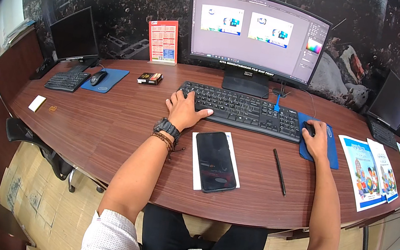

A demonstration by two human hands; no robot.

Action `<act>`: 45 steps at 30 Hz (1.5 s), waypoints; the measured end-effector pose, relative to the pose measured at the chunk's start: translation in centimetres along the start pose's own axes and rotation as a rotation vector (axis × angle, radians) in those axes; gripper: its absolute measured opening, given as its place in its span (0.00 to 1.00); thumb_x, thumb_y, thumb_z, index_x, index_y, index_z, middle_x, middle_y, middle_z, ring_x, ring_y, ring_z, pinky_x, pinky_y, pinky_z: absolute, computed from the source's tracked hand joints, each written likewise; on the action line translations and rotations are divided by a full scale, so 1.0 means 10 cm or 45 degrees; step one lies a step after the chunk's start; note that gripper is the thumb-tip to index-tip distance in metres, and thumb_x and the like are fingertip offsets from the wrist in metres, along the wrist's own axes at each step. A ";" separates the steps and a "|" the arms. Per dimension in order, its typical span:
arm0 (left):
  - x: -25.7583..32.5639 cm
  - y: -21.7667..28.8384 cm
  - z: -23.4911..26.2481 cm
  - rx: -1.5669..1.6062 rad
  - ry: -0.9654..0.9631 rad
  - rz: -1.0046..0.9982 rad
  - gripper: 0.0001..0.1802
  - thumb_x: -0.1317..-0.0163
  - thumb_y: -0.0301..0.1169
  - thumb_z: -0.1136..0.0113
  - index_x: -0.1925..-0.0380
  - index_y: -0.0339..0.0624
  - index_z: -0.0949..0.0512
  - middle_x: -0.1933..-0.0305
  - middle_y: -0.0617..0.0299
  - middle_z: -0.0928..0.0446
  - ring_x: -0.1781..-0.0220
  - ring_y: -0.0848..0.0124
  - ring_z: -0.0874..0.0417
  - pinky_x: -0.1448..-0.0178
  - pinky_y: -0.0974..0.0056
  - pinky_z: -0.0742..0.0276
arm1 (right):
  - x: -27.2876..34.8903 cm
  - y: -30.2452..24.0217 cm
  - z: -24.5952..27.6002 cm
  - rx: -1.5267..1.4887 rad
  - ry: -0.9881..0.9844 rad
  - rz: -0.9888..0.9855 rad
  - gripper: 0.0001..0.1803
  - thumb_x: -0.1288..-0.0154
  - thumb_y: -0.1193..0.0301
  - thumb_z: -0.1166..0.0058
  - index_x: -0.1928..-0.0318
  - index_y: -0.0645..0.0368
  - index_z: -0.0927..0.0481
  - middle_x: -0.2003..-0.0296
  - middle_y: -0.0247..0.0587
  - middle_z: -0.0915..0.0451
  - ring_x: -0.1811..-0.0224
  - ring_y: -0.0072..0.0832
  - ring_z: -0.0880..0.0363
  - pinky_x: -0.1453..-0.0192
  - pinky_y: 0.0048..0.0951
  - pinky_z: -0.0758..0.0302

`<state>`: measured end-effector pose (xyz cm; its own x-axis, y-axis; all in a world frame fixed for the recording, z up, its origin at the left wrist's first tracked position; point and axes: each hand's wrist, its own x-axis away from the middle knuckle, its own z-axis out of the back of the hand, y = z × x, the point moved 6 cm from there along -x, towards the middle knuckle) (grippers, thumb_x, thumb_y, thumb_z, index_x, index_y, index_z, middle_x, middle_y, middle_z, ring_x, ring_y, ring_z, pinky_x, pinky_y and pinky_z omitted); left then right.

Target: Designing a poster or flyer using graphic design software on a computer.

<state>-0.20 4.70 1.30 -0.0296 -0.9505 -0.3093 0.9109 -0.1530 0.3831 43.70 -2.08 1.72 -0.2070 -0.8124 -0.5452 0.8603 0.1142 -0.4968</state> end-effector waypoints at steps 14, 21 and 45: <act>-0.01 0.00 -0.01 0.002 0.007 -0.006 0.53 0.48 0.64 0.33 0.33 0.34 0.34 0.33 0.30 0.40 0.27 0.38 0.47 0.26 0.38 0.56 | -0.01 0.03 0.01 0.057 0.038 -0.009 0.17 0.45 0.68 0.42 0.54 0.57 0.20 0.50 0.48 0.26 0.44 0.47 0.25 0.39 0.42 0.28; 0.00 0.00 0.00 0.009 0.021 -0.015 0.53 0.48 0.63 0.33 0.34 0.33 0.33 0.33 0.29 0.40 0.28 0.38 0.46 0.26 0.38 0.56 | 0.00 0.01 0.02 0.083 0.036 -0.029 0.17 0.45 0.68 0.43 0.54 0.57 0.20 0.50 0.47 0.26 0.45 0.47 0.25 0.39 0.42 0.28; 0.00 0.00 0.00 -0.008 0.027 -0.024 0.53 0.48 0.65 0.34 0.34 0.33 0.33 0.34 0.30 0.38 0.28 0.38 0.45 0.26 0.39 0.54 | 0.01 0.00 0.02 0.021 0.032 0.046 0.17 0.41 0.67 0.41 0.51 0.58 0.20 0.49 0.48 0.25 0.44 0.47 0.25 0.40 0.41 0.28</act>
<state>-0.22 4.69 1.24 -0.0380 -0.9415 -0.3350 0.9127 -0.1692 0.3719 43.78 -2.21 1.79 -0.1873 -0.7931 -0.5795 0.8750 0.1334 -0.4654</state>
